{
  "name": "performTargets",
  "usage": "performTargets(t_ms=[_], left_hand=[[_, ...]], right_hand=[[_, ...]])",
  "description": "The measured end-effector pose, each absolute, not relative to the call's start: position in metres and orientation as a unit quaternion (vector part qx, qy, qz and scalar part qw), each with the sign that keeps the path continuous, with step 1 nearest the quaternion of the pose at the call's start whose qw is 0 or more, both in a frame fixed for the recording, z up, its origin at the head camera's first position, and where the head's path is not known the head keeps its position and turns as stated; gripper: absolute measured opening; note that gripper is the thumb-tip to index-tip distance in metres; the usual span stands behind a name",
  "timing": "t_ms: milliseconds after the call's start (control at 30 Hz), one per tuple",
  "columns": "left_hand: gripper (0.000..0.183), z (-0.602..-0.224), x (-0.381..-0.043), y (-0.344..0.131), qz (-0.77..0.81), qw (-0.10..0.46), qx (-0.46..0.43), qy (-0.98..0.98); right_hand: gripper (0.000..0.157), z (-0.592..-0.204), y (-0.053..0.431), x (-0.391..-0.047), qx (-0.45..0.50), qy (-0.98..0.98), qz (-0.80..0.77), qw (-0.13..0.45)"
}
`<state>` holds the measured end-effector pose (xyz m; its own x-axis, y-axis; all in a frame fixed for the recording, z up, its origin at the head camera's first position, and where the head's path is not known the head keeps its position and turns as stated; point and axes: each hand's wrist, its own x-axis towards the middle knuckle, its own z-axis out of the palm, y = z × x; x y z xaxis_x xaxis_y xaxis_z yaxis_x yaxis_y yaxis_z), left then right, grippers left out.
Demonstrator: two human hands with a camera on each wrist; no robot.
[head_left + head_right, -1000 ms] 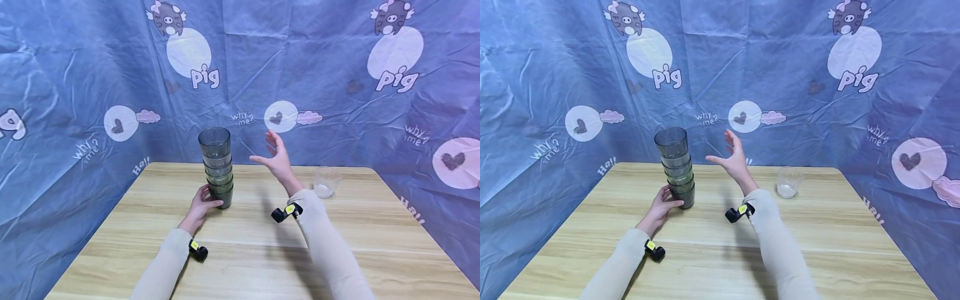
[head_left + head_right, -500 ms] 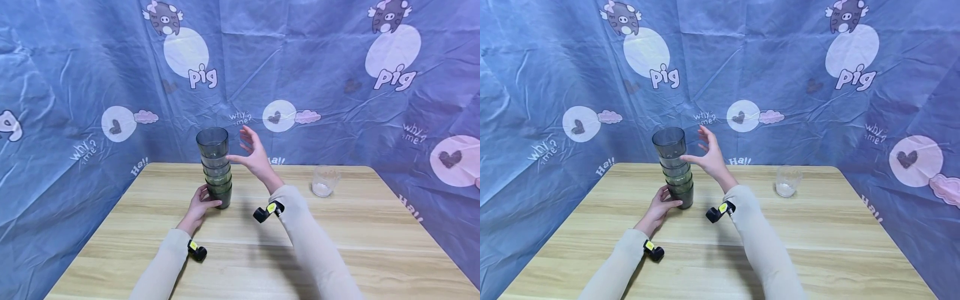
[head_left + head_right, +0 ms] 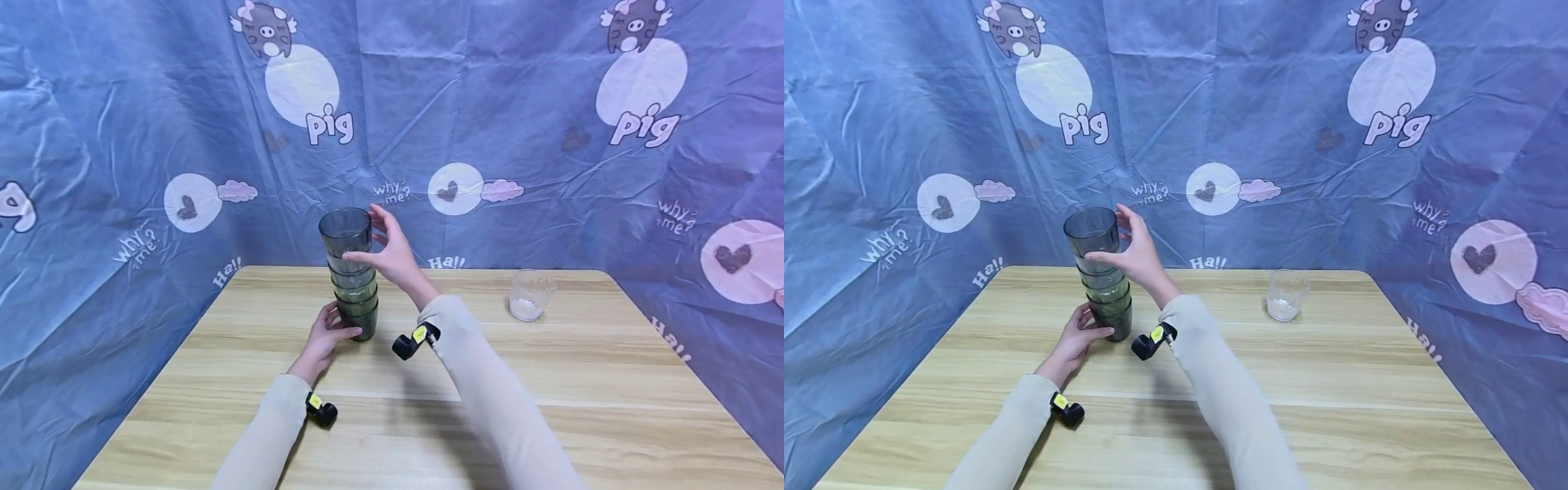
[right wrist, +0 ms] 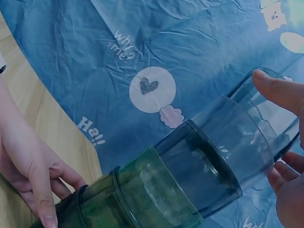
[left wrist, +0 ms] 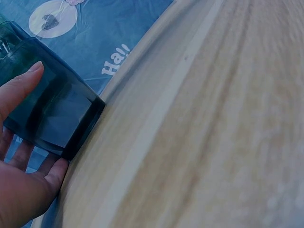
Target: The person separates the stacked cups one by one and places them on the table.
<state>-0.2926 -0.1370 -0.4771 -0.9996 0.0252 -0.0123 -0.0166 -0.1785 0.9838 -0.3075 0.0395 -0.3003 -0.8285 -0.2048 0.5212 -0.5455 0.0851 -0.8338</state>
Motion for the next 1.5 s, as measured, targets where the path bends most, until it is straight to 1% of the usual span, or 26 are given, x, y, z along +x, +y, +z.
performTargets(t_ms=[133,300,700,1133,1500], left_hand=[[0.085,-0.477,-0.292,-0.137,0.766,0.014,0.003,0.643],[0.084,-0.479,-0.294,-0.137,0.765,0.010,0.004,0.644],[0.085,-0.479,-0.293,-0.137,0.767,0.006,0.002,0.642],[0.084,-0.477,-0.293,-0.138,0.762,0.009,0.007,0.647],[0.085,-0.478,-0.292,-0.139,0.760,0.008,0.008,0.650]], right_hand=[[0.095,-0.298,0.035,-0.307,0.258,-0.740,0.605,0.145],[0.094,-0.294,0.033,-0.306,0.248,-0.753,0.593,0.140],[0.090,-0.295,0.033,-0.306,0.240,-0.757,0.592,0.135],[0.090,-0.290,0.032,-0.304,0.232,-0.750,0.605,0.135],[0.087,-0.276,0.032,-0.304,0.248,-0.724,0.626,0.153]])
